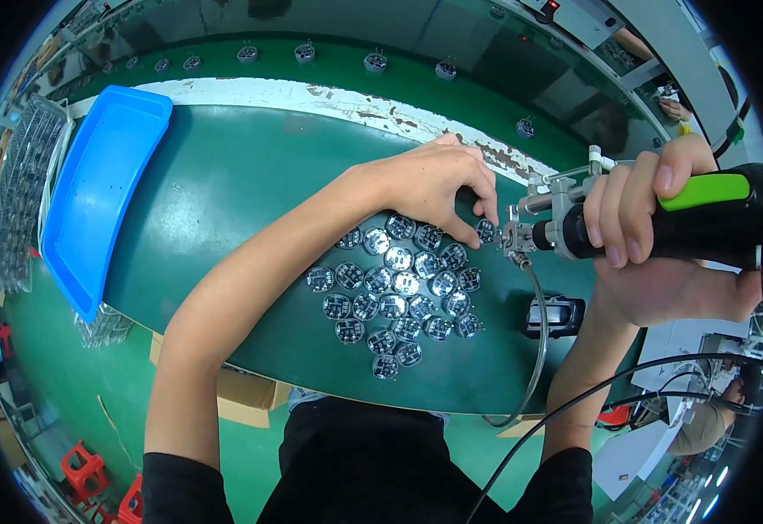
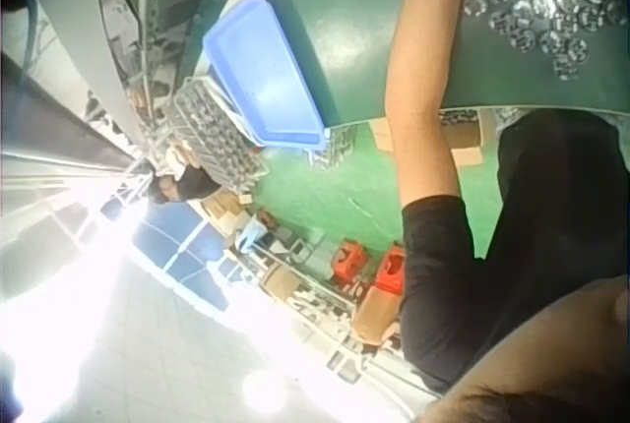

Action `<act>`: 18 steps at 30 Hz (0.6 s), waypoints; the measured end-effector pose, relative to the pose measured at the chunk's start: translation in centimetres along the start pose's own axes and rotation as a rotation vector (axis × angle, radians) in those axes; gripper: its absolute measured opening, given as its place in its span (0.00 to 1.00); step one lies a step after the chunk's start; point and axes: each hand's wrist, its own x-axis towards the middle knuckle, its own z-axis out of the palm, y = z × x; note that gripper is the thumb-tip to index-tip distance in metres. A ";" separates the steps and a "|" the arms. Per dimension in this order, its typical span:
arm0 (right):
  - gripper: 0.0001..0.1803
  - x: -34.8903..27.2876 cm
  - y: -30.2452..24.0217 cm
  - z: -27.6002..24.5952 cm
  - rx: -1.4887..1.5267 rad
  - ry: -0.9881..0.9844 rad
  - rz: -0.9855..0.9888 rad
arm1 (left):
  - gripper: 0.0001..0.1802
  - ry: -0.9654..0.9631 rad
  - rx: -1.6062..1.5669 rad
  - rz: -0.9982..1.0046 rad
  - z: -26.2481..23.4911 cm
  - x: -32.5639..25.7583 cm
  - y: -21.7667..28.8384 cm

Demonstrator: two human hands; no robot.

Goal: The person assembles small metal components using a power screwdriver on an industrial production line.

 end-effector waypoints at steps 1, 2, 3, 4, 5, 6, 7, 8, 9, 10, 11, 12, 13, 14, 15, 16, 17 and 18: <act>0.49 0.0 0.0 -0.1 0.000 -0.001 0.003 | 0.16 -0.004 -0.002 -0.004 0.0 0.0 0.0; 0.49 0.1 0.1 0.0 0.001 -0.002 0.007 | 0.16 -0.004 -0.002 -0.005 -0.1 -0.1 0.0; 0.49 0.2 0.2 0.1 0.003 -0.004 0.010 | 0.16 -0.002 0.002 -0.008 -0.1 -0.2 0.0; 0.49 -0.1 -0.2 0.0 -0.006 -0.001 0.012 | 0.16 -0.002 0.003 0.000 -0.1 0.1 0.0; 0.49 -0.2 -0.5 -0.1 -0.013 0.003 0.015 | 0.16 -0.003 -0.001 0.007 0.0 0.3 0.1; 0.49 -0.2 -0.7 -0.1 -0.021 0.006 0.018 | 0.15 -0.004 -0.005 0.016 0.0 0.6 0.2; 0.49 -0.2 -0.6 0.0 -0.021 0.006 0.021 | 0.15 -0.004 -0.007 0.016 0.0 0.6 0.1; 0.49 -0.2 -0.5 0.1 -0.022 0.007 0.024 | 0.15 -0.004 -0.009 0.017 0.0 0.6 0.1; 0.49 -0.2 -0.5 0.1 -0.024 0.008 0.027 | 0.15 -0.002 -0.011 0.018 0.0 0.7 0.1; 0.49 -0.1 -0.3 0.1 -0.017 0.004 0.032 | 0.15 0.001 -0.011 0.008 0.0 0.4 0.0; 0.49 0.2 0.1 0.1 -0.009 0.001 0.037 | 0.15 0.001 -0.011 -0.001 0.0 0.1 0.0; 0.49 0.3 0.5 0.4 -0.002 -0.002 0.042 | 0.15 0.002 -0.001 -0.009 0.0 -0.2 -0.1; 0.49 0.2 0.2 0.5 -0.011 0.003 0.045 | 0.15 0.001 0.004 0.000 0.1 0.0 0.0; 0.49 0.1 -0.1 0.4 -0.020 0.008 0.047 | 0.15 -0.001 0.000 0.009 0.1 0.4 0.0; 0.49 -0.3 -0.6 0.3 -0.028 0.012 0.050 | 0.16 0.001 0.002 0.015 0.2 0.8 0.1; 0.49 -0.3 -0.5 0.5 -0.021 0.010 0.052 | 0.16 0.004 0.011 0.006 0.3 0.6 0.1; 0.49 -0.2 -0.4 0.5 -0.014 0.007 0.054 | 0.16 0.002 0.013 -0.001 0.2 0.4 0.0; 0.49 0.2 0.1 0.9 -0.007 0.005 0.056 | 0.16 -0.001 0.017 -0.014 0.2 0.2 0.0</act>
